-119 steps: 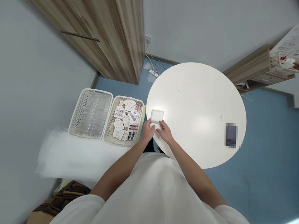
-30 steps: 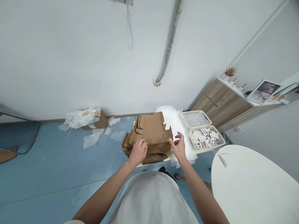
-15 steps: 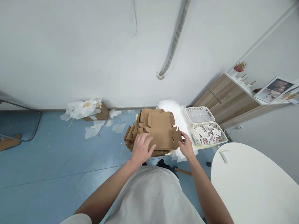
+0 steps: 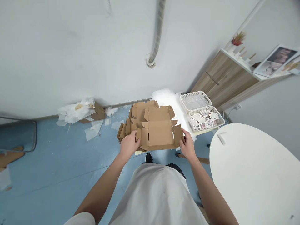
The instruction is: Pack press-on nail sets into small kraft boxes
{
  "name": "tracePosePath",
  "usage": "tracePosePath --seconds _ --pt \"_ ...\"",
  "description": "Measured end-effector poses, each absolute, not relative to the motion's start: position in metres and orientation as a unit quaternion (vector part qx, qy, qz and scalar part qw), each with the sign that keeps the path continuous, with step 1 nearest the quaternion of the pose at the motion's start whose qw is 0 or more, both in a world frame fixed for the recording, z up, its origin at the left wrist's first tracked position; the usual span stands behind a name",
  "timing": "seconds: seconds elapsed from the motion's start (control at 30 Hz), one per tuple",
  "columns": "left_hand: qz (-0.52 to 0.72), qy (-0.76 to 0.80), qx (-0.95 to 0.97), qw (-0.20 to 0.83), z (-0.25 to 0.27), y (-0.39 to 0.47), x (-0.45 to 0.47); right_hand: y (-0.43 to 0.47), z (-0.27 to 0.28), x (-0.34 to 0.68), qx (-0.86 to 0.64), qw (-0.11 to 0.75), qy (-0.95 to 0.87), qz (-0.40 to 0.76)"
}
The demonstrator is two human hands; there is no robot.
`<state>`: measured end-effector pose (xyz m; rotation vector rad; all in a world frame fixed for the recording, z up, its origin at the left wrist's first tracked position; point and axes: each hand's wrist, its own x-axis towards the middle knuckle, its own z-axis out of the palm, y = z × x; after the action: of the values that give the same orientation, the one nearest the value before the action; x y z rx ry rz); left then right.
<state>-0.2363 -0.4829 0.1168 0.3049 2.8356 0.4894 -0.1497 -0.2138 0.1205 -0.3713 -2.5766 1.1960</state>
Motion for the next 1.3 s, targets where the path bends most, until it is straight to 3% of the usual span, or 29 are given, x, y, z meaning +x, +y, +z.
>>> tracePosePath --seconds 0.27,0.6,0.77,0.9,1.0,1.17,1.3 --pt "0.289 0.915 0.268 0.082 0.141 -0.403 -0.232 -0.159 0.124 -0.073 -0.191 0.191 -0.870 0.412" --pt "0.356 0.788 0.460 0.203 0.132 -0.225 -0.158 -0.085 0.116 0.081 -0.434 0.342 -0.748 0.367" --pt "0.384 0.744 0.455 0.303 0.100 -0.145 -0.099 -0.057 0.086 0.148 -0.522 0.363 -0.705 0.315" --pt "0.369 0.740 0.470 0.308 0.084 -0.094 -0.061 -0.045 0.063 0.187 -0.585 0.382 -0.652 0.294" --pt "0.364 0.742 0.470 0.310 0.078 -0.066 -0.049 -0.043 0.046 0.212 -0.626 0.351 -0.634 0.287" --pt "0.314 0.760 0.472 0.317 0.064 -0.039 -0.054 -0.048 0.019 0.225 -0.688 0.230 -0.615 0.308" --pt "0.276 0.751 0.495 0.339 0.045 -0.027 -0.060 -0.051 0.010 0.214 -0.671 0.154 -0.631 0.357"
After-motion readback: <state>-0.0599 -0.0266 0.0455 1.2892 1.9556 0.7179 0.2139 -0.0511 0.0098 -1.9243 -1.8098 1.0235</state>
